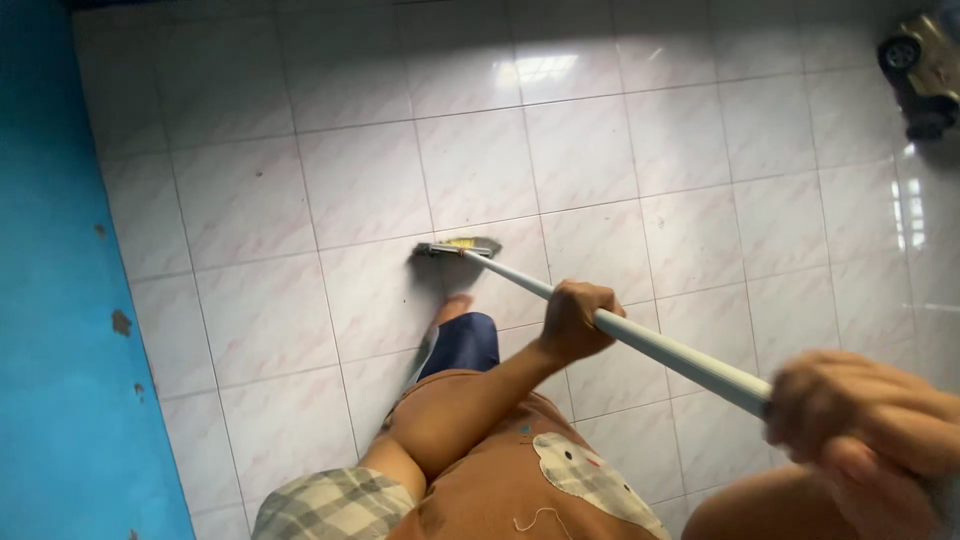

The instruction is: Sweep the tiled floor using a broom.

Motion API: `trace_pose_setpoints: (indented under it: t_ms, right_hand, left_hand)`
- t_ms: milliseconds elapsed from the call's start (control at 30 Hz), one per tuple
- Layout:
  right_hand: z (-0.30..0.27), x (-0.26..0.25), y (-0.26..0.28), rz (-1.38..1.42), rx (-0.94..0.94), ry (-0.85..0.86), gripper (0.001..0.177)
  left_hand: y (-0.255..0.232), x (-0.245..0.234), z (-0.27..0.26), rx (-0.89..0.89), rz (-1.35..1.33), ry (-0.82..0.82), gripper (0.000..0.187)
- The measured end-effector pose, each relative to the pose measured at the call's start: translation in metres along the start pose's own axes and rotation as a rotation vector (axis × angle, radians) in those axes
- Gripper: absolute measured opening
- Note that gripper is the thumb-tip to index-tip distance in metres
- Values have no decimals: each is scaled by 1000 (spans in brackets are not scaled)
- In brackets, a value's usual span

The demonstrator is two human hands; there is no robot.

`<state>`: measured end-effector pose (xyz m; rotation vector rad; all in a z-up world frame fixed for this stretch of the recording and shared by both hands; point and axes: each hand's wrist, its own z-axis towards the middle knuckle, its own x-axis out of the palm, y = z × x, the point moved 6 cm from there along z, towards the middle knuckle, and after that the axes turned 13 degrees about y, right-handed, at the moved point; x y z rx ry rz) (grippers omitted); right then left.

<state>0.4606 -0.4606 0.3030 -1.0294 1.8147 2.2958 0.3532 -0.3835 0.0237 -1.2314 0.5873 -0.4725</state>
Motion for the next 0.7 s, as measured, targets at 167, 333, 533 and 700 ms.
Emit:
trace_pose_setpoints:
  t_ms: [167,333,533,700]
  right_hand:
    - [-44,-17,-10,-106,-131,-198,34]
    - [-2,-19,-105,-120,59,-560,26]
    - [-14,-78,-137,-226,208,-431,23]
    - [-48,-151,-55,-6,23,-362,38]
  left_hand:
    - [-21,20,70,180,142,-12,27]
    - [103,47,192,190,131,-5,24]
    - [153,124,213,79,251,104,29]
    - [28,159,139,180,122,223,28]
